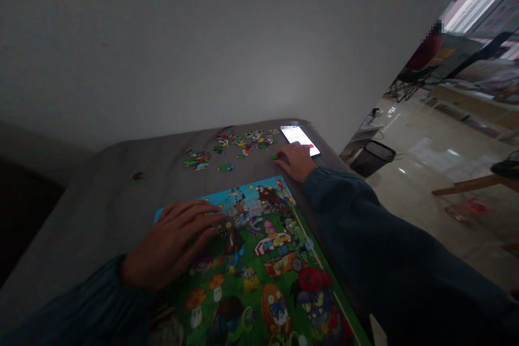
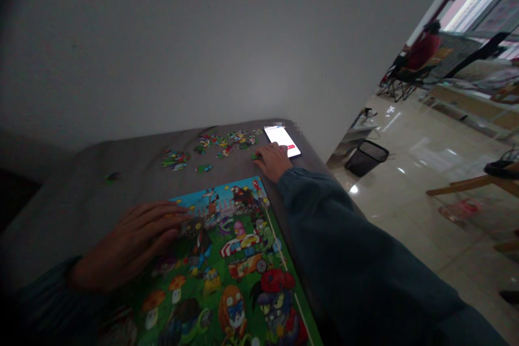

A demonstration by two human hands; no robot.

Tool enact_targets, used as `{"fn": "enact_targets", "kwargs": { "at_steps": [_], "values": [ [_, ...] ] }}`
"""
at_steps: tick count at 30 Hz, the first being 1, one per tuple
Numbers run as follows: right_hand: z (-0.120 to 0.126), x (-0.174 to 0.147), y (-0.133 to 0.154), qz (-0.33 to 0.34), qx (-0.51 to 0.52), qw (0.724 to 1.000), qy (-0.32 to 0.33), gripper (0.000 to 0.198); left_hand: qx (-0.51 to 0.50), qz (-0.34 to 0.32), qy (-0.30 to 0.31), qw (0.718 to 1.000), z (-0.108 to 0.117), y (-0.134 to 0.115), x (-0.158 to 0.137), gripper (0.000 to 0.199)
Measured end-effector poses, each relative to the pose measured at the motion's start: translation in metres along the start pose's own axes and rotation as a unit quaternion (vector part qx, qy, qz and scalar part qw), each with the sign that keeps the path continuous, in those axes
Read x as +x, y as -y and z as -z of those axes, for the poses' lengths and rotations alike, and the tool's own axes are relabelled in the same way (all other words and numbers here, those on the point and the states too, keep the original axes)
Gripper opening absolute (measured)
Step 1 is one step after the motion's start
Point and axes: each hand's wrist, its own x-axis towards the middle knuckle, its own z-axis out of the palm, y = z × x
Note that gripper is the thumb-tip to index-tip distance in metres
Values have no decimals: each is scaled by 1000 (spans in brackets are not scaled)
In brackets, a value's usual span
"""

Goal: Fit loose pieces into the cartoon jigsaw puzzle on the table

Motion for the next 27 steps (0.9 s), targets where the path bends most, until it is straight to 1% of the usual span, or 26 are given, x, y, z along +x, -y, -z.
{"fn": "enact_targets", "kwargs": {
  "at_steps": [3, 8, 10, 12, 14, 19, 23, 27],
  "values": [
    [-2, 0, -2, -3, 27, 1000, -7, 25, 15, -3, -10, 1000, -1, -2, 1, 32],
    [-3, -1, -5, 12, 68, 998, -14, 44, 21, -4, -9, 1000, -3, -4, 1, 33],
    [-3, -2, -6, 25, 73, 997, -12, 41, 22, -3, -6, 1000, -3, -4, 0, 33],
    [-4, -3, -6, 49, 71, 996, -8, 31, 23, -3, -11, 1000, -2, -5, 0, 33],
    [-4, -5, -6, 70, 67, 995, -6, 24, 23, -2, -18, 1000, -1, -6, 1, 32],
    [-5, -6, -6, 82, 63, 995, -13, 25, 19, -8, -13, 1000, 0, -10, 3, 32],
    [-6, -8, -5, 111, 64, 992, -12, 26, 10, -11, -18, 1000, -1, -12, 3, 31],
    [-10, -9, -4, 135, 70, 988, -20, 26, 6, 12, -24, 1000, -1, -16, 2, 28]
  ]
}}
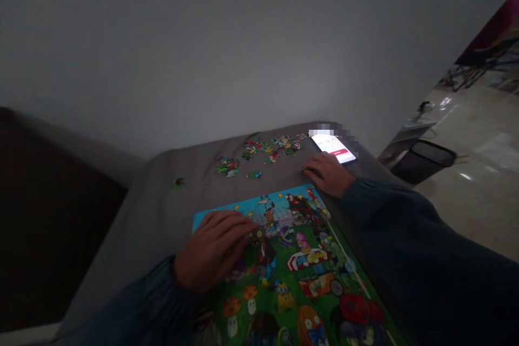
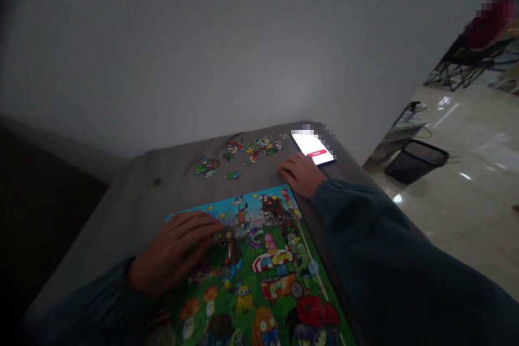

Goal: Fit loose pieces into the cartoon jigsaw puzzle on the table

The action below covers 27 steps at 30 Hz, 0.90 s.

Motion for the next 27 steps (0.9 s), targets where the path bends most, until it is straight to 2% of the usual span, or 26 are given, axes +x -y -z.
{"fn": "enact_targets", "kwargs": {
  "at_steps": [10, 15, 20, 27],
  "values": [
    [-7, -4, -1, 21, -9, 999, -28, 29, -44, 50, -6, 998, -7, -2, -5, 27],
    [-7, -4, 2, 32, 5, 999, -31, 31, -50, 37, -4, 998, -11, 2, -7, 34],
    [-8, -4, 2, 32, 24, 999, -28, 30, -47, 30, -5, 998, -13, 4, -9, 30],
    [-8, -5, 1, 30, 54, 998, -21, 30, -32, 66, 2, 997, -6, 12, -13, 20]
  ]
}}
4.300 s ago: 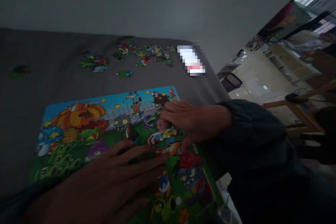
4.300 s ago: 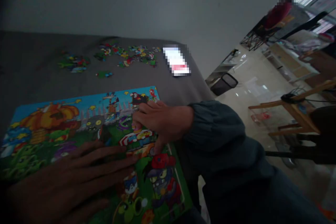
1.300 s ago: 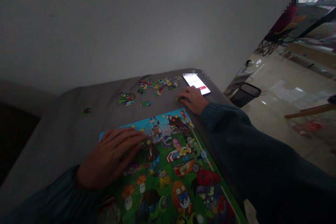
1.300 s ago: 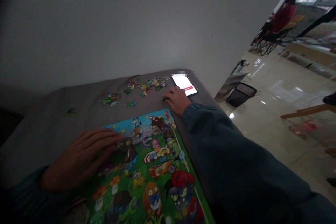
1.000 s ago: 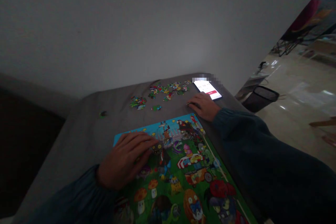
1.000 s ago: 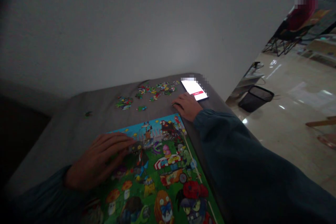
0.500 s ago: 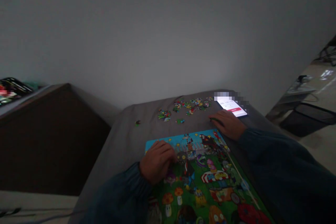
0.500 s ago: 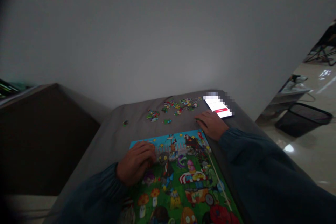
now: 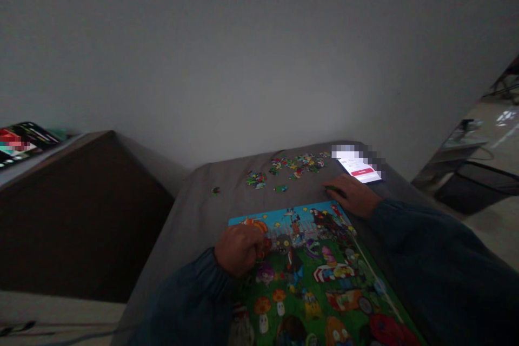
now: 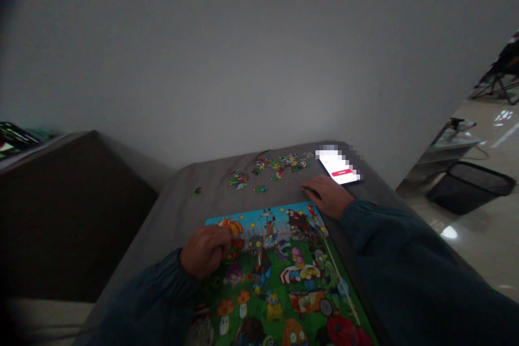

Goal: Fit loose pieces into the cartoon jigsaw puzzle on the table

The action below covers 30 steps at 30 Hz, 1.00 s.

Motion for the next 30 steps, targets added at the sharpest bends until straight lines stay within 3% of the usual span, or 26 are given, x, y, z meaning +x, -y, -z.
{"fn": "enact_targets", "kwargs": {
  "at_steps": [24, 30],
  "values": [
    [-4, 0, -1, -28, 12, 999, 29, 36, -26, 37, 23, 999, 4, -2, 0, 23],
    [14, 7, 14, -65, 71, 995, 23, 36, -30, 46, 24, 998, 7, 5, 1, 23]
  ]
}}
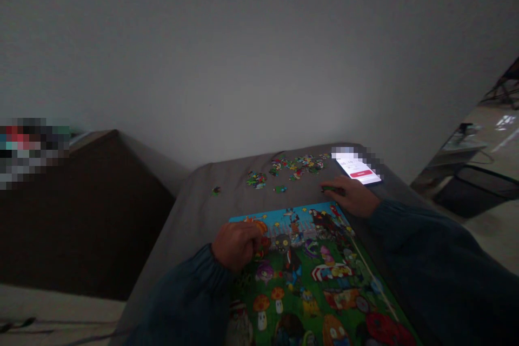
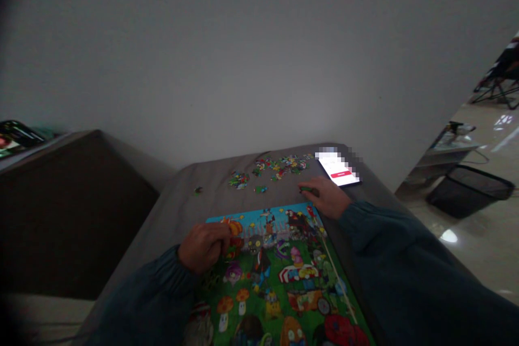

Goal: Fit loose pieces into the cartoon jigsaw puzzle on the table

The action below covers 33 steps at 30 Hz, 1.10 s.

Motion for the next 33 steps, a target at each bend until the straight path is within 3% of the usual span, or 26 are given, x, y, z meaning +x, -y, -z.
{"fn": "enact_targets", "kwargs": {
  "at_steps": [4, 8, 11, 15, 19, 26, 33],
  "values": [
    [16, -2, 31, -90, 187, 978, -17, 39, 7, 7, -17, 1000, 3, 4, 2, 25],
    [16, -12, 60, -142, 393, 905, 82, 47, 11, 5, -24, 1000, 0, 6, 2, 26],
    [12, -18, 74, -163, 470, 853, 160, 48, 7, -8, -29, 1000, -3, 6, 1, 26],
    [11, -24, 87, -170, 554, 790, 202, 45, 3, -27, -42, 999, -6, 8, 0, 26],
    [12, -27, 92, -166, 595, 752, 230, 43, -2, -40, -46, 998, -8, 8, 1, 28],
    [6, -28, 89, -167, 600, 745, 239, 48, 0, -47, -50, 998, -9, 7, 1, 28],
    [3, -30, 91, -173, 536, 793, 233, 55, 0, -52, -49, 997, -8, 7, 1, 29]
  ]
}}
